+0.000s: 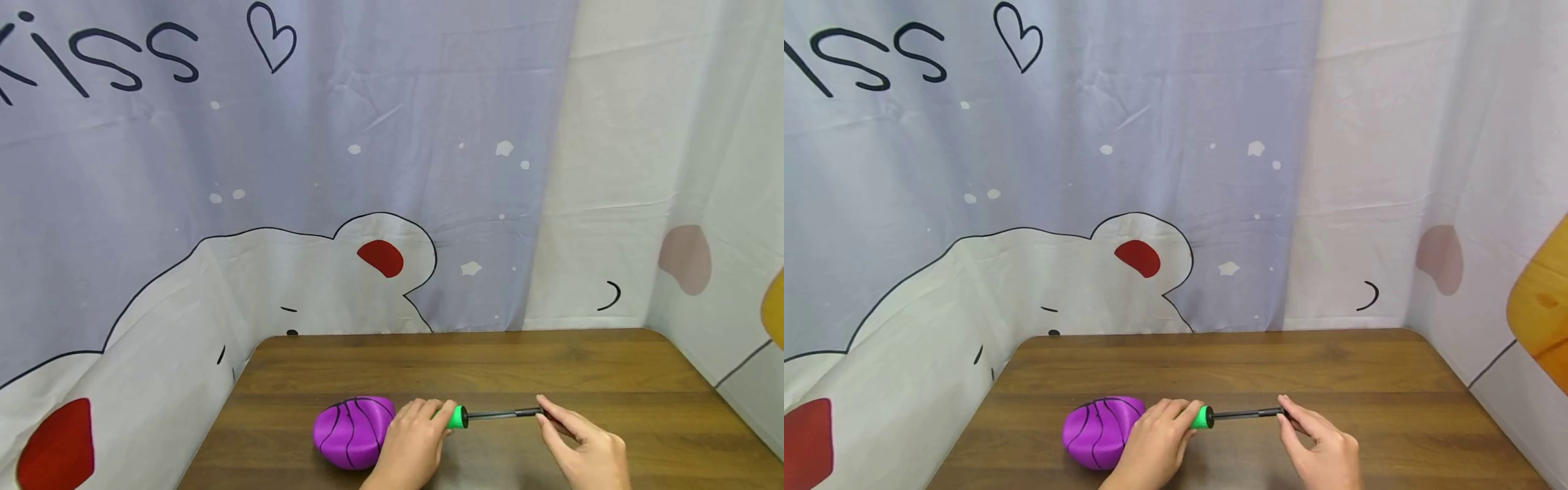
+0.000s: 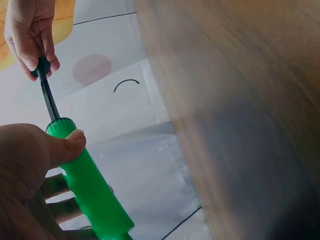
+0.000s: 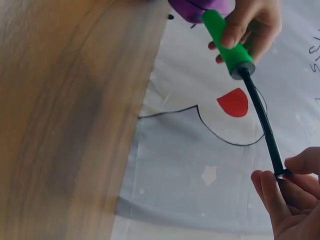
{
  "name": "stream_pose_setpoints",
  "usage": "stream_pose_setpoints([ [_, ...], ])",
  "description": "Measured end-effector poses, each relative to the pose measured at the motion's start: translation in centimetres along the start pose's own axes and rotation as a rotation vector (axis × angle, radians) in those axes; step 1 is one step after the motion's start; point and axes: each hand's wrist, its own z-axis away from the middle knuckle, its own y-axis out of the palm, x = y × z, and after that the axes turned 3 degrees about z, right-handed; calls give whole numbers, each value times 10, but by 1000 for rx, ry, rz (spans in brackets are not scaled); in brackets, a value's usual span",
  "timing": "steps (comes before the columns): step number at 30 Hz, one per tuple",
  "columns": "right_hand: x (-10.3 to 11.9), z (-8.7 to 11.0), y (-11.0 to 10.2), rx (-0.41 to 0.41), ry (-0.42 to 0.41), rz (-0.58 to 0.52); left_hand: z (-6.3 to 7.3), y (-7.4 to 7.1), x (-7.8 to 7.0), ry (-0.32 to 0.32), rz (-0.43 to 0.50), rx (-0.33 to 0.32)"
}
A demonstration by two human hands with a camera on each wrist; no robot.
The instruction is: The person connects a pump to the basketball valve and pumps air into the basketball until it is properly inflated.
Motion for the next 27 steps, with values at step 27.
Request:
stream_pose_setpoints([
  [27,4,14,39,35,-169,-68,-2,2,-3,10,-52,3],
])
